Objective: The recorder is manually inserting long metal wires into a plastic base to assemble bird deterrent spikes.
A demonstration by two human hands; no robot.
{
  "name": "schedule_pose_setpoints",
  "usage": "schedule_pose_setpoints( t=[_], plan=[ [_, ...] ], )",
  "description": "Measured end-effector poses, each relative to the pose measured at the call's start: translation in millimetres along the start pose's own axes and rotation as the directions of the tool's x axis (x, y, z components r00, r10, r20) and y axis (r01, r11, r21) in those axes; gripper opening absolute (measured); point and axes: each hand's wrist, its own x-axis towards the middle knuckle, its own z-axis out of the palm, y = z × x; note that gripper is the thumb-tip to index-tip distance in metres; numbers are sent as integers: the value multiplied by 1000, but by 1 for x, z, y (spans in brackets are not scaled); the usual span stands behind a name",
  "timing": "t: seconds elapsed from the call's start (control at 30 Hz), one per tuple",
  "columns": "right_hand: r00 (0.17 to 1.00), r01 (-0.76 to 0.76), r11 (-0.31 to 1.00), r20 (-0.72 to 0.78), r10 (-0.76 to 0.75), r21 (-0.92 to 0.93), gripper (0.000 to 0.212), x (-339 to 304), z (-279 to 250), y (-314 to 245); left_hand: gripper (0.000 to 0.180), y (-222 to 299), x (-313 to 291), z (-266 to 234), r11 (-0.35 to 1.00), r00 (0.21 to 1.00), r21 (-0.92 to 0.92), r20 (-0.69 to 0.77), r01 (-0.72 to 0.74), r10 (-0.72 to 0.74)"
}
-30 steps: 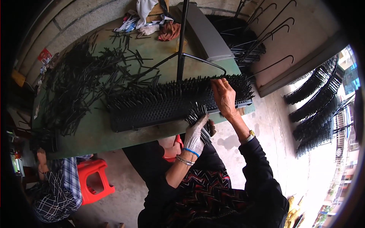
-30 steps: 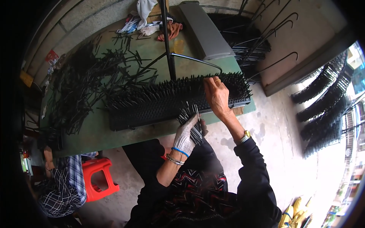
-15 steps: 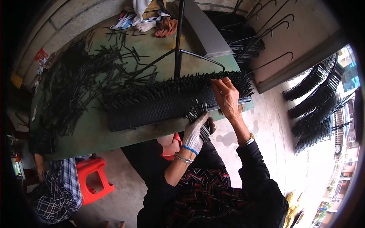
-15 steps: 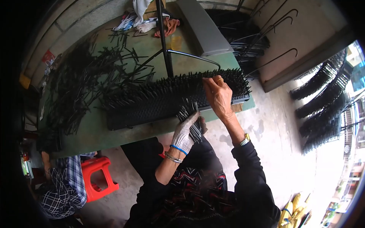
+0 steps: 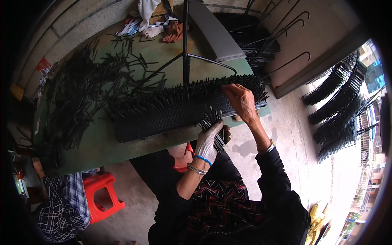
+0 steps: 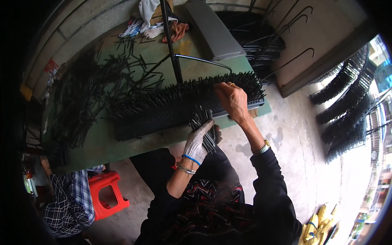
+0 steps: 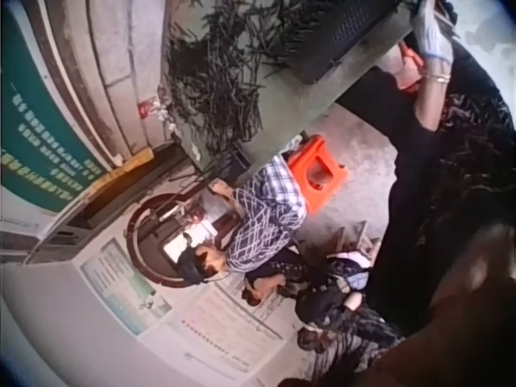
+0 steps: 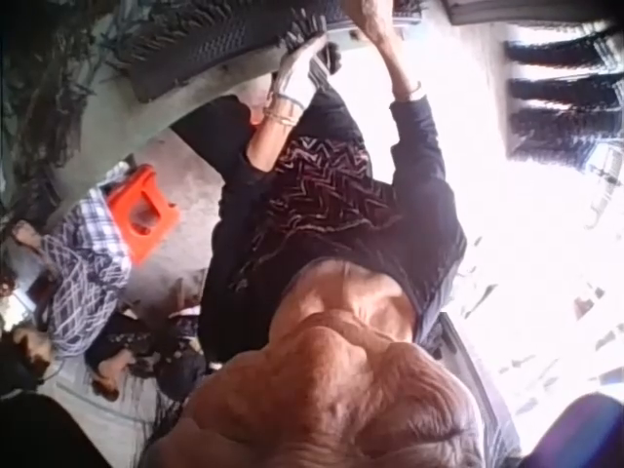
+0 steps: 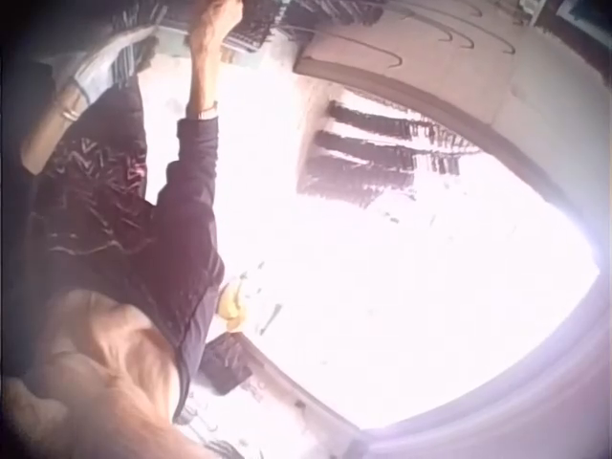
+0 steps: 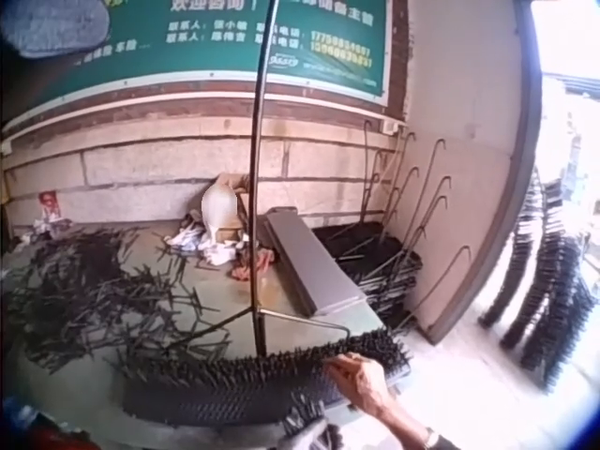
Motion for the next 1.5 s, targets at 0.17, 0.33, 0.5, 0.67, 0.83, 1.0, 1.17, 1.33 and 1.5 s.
schedule_pose_setpoints(
  t=[0.17,0.33,0.5,0.67,0.83,1.0,1.17,1.33,1.5],
  plan=[
    [995,54,998,-82,-57,-38,18,4,9,13,13,-3,-2,1,1000,1000,-2,11,12,-12],
    [990,5,989,-138,-26,-149,24,-1,6,1,13,-4,0,-1,1000,1000,-4,2,16,-16],
    [874,-386,915,362,324,114,34,-11,-28,-16,15,-1,-3,2,1000,1000,-13,2,-11,11],
    [766,-505,765,615,184,399,23,-29,-36,-20,17,-3,-5,10,999,1000,36,-11,-10,10],
    [771,-544,689,609,186,479,16,-29,-37,-12,18,-6,-1,7,997,1000,78,-18,21,-19],
    [732,-557,688,666,143,464,10,-24,-44,-12,20,-7,1,7,989,999,142,-10,49,-48],
    [810,-425,791,575,116,440,8,-16,-59,-12,18,-11,17,-6,998,999,-59,33,28,-27],
    [968,-251,887,107,227,388,9,2,-62,-16,15,-11,23,-6,998,999,-54,8,32,-31],
    [991,-126,912,2,136,390,9,15,-38,7,15,-20,23,3,996,997,-28,26,79,-78]
  ],
)
